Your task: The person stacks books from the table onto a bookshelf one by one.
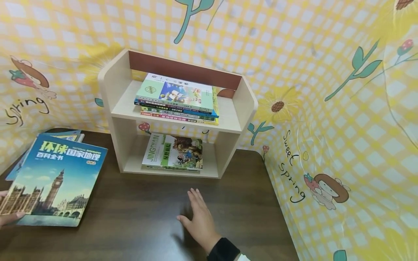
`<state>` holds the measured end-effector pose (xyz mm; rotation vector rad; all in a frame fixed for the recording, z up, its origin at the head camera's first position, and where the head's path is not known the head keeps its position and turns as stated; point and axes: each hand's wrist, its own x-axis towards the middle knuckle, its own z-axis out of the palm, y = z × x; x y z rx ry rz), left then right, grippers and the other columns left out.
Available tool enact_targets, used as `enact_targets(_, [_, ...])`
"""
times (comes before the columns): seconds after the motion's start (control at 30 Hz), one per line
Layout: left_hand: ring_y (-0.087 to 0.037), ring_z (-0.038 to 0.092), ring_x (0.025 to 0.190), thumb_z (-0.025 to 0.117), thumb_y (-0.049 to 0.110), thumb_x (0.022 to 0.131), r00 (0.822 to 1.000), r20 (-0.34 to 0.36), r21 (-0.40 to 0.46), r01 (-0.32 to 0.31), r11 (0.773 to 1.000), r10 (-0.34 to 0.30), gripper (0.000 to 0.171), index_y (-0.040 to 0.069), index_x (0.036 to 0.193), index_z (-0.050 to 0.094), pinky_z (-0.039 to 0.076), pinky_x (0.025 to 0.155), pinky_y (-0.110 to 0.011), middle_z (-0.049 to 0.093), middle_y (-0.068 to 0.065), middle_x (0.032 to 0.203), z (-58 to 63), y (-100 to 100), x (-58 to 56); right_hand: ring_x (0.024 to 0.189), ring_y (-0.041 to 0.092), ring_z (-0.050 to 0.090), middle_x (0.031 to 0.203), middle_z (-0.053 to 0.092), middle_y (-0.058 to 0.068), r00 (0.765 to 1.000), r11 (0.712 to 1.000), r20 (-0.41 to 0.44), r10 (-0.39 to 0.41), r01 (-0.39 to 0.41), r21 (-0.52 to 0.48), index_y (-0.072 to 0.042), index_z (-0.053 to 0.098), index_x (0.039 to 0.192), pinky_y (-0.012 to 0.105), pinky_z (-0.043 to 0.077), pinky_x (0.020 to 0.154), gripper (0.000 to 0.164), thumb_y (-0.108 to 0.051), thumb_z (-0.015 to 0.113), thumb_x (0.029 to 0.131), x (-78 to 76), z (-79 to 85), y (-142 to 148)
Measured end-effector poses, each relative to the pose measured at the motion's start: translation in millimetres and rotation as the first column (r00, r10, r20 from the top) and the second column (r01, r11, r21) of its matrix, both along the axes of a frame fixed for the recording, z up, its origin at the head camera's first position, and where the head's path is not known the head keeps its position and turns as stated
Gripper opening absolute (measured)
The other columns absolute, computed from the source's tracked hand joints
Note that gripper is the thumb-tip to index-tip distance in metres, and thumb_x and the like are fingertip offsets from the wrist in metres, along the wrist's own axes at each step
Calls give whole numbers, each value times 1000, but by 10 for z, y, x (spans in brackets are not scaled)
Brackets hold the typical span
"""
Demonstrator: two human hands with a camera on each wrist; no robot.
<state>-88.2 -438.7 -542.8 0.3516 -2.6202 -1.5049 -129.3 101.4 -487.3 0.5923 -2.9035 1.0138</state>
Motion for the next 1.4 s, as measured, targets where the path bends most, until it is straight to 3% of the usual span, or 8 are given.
enact_targets(0.23, [8,54,75,66,-7,85,993,34,22,116,993,-117,57,-12,126,27,55,60,-31,53,20,97,314,504,150,144,28,25,155,31,11,999,1000,44,-1,1,-10,-5,36,148,51,32,110,80,-34,74,84,1,59,-10])
enact_targets(0.4, [4,58,79,62,-15,83,973,-79,115,227,967,-218,51,15,119,42,52,63,-22,53,33,94,499,977,173,143,29,27,156,29,11,989,995,150,11,5,-103,-9,32,151,51,31,111,80,-37,71,87,-59,156,-97])
enact_targets(0.57, [-4,62,83,58,-19,82,927,-189,336,371,866,-324,62,30,116,44,53,66,-22,62,21,99,515,1414,114,139,32,34,155,32,11,938,969,334,95,-9,-249,-15,23,154,52,34,109,79,-43,62,92,-94,277,-261])
enact_targets(0.63, [-5,63,84,57,-18,82,921,-189,404,389,828,-340,55,20,120,44,54,67,-23,63,17,100,535,1614,77,137,33,38,153,34,12,908,954,392,146,-24,-299,-16,18,155,50,38,107,77,-43,58,95,-85,304,-314])
enact_targets(0.8, [-8,62,85,58,-12,86,946,-65,498,307,811,-318,56,-7,131,25,54,67,-29,61,10,101,655,2075,-24,134,33,41,152,34,18,881,920,427,203,-22,-392,-13,10,156,50,38,107,67,-40,42,103,-36,313,-372])
enact_targets(1.03, [-12,64,86,53,-13,89,970,33,610,170,774,-240,58,-4,135,19,58,72,-36,59,1,106,735,2439,-130,140,38,30,160,8,18,888,891,421,185,29,-453,-17,1,156,57,28,110,61,-44,21,106,4,311,-363])
enact_targets(1.2, [-10,63,86,50,-14,90,979,65,634,110,765,-195,57,-2,136,20,57,74,-36,57,-2,109,734,2658,-185,147,32,3,162,-2,10,900,852,406,158,84,-517,-17,-4,156,58,9,115,65,-40,30,106,-3,289,-374])
enact_targets(1.4, [-11,62,89,50,-13,91,987,71,646,63,761,-142,59,0,140,19,57,74,-38,52,-18,121,763,2895,-210,146,34,12,162,6,10,923,812,381,43,191,-552,-19,2,157,58,18,114,68,-16,44,103,-24,282,-400])
